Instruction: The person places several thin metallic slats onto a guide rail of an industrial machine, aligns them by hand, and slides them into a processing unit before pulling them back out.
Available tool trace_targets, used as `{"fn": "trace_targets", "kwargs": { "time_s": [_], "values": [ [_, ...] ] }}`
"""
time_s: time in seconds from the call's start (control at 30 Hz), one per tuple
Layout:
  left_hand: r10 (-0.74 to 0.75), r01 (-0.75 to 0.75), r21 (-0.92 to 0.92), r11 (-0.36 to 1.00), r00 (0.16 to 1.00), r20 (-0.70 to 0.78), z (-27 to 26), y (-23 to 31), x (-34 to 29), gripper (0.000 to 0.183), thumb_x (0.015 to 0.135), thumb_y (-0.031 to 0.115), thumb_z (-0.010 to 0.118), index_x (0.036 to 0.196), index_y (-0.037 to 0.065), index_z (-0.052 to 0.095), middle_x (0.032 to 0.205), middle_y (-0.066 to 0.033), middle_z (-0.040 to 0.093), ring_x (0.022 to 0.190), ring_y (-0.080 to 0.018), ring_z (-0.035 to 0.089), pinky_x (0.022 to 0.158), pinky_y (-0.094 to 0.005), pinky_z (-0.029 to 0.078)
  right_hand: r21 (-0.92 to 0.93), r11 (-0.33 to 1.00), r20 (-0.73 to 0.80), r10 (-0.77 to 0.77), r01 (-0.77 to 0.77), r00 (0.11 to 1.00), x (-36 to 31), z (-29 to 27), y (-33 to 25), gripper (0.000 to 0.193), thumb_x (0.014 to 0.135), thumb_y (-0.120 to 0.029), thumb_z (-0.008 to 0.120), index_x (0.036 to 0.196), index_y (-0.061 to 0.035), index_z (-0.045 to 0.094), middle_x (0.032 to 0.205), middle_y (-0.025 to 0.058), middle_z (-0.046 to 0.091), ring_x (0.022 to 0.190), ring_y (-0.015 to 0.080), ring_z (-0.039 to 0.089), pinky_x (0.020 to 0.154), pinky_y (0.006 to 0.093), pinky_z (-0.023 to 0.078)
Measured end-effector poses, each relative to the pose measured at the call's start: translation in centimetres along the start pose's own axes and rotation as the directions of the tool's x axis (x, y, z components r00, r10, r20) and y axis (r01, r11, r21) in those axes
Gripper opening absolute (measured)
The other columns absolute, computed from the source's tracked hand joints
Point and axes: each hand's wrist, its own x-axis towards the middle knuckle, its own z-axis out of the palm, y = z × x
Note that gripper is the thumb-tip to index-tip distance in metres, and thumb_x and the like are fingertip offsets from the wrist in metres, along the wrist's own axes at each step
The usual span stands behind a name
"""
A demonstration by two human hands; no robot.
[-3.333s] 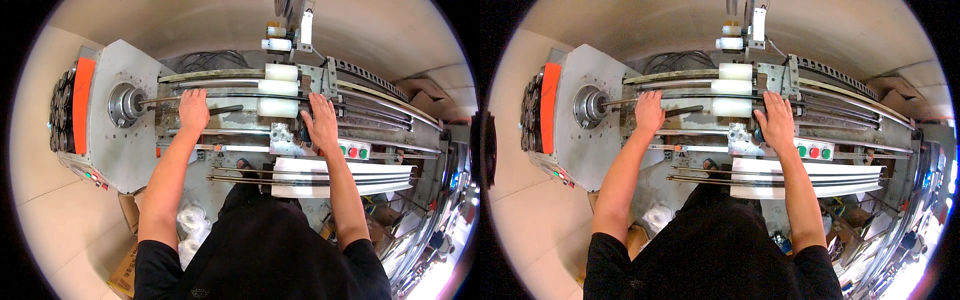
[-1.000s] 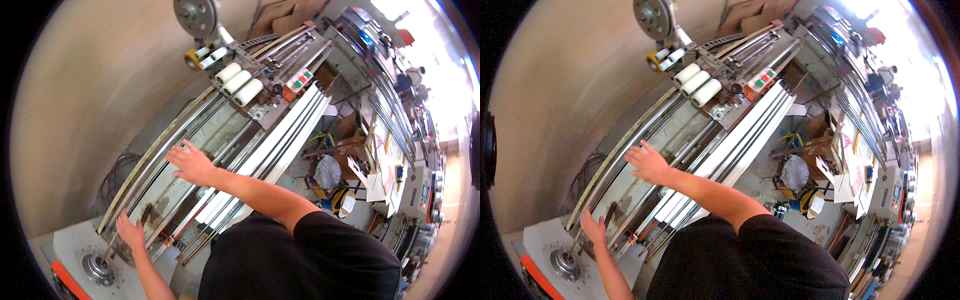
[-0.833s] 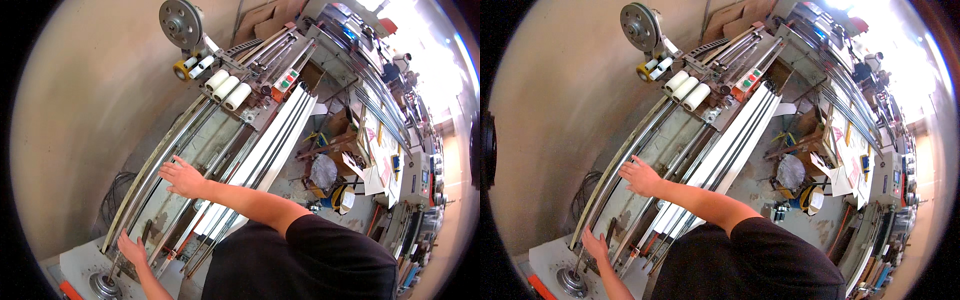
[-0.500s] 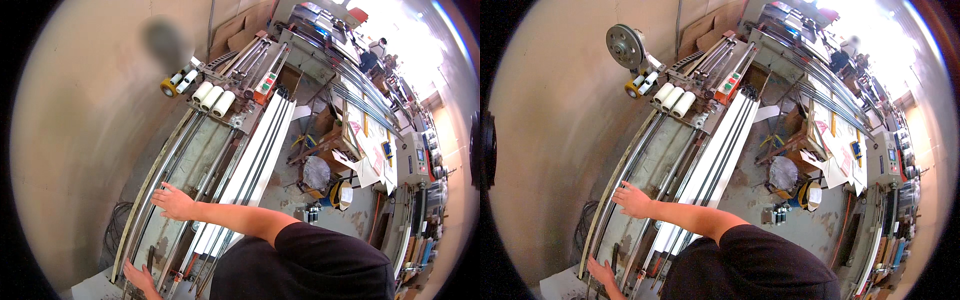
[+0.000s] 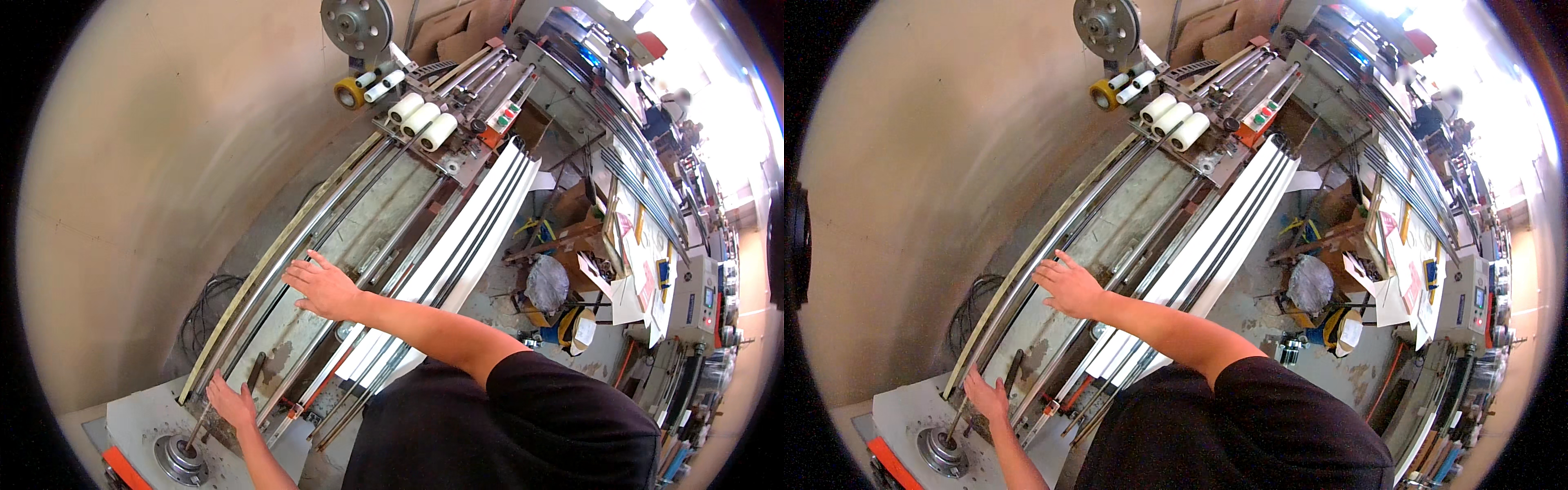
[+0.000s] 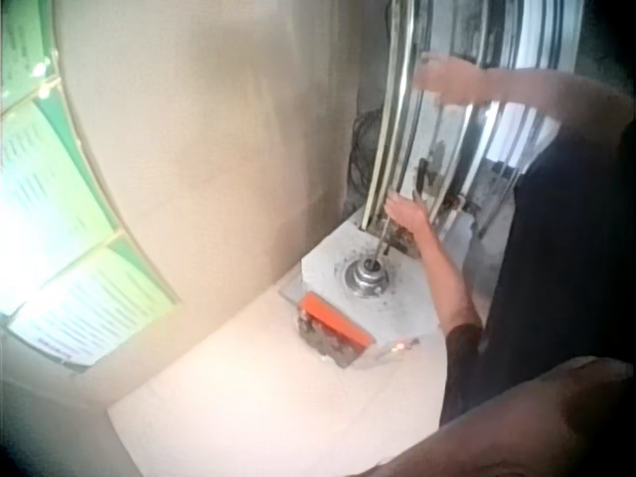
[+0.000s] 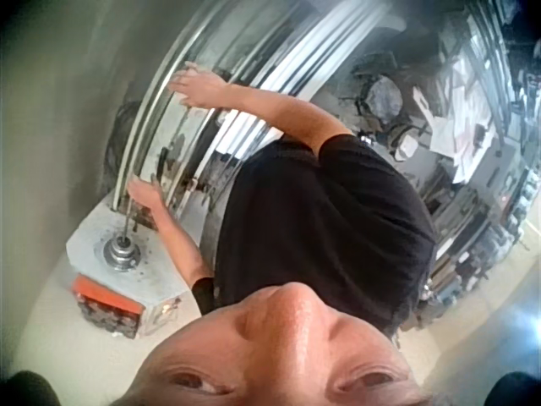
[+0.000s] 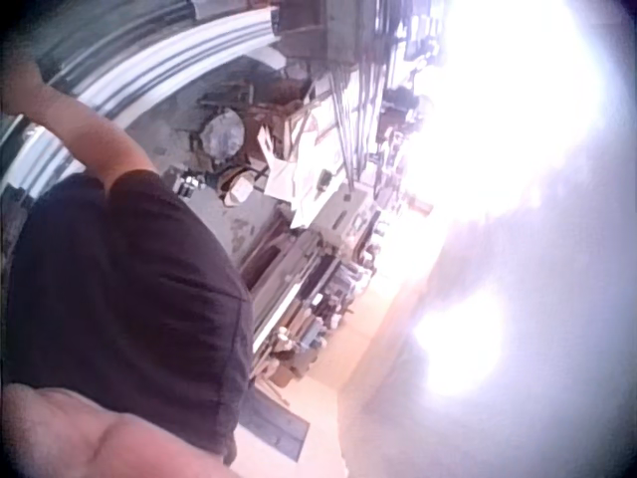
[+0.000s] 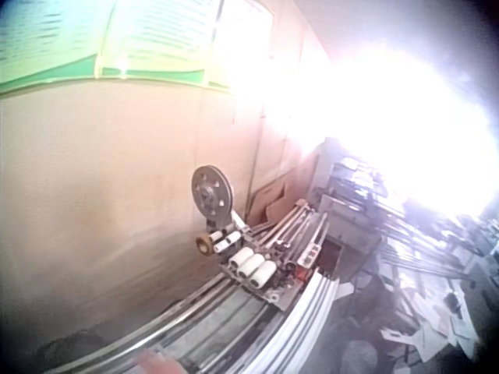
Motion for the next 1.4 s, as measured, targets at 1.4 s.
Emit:
{"fn": "trace_targets", "kwargs": {
  "time_s": [1.4],
  "values": [
    [-0.023, 0.024, 0.036, 0.999, 0.999, -0.026, -5.3, 9.9, 0.8, 0.080, 0.081, 0.010, 0.091, 0.151, 0.003, 0.053, 0.138, -0.0228, 0.061, 0.138, -0.0471, 0.051, 0.126, -0.0545, 0.038, 0.013, 1.000, 0.076, 0.015, -0.016, 0.997, -1.1, -10.5, 5.3, 0.069, 0.107, -0.045, 0.065, 0.164, -0.0112, 0.050, 0.169, 0.0082, 0.052, 0.163, 0.0249, 0.037, 0.139, 0.0525, 0.015]
  ]
}}
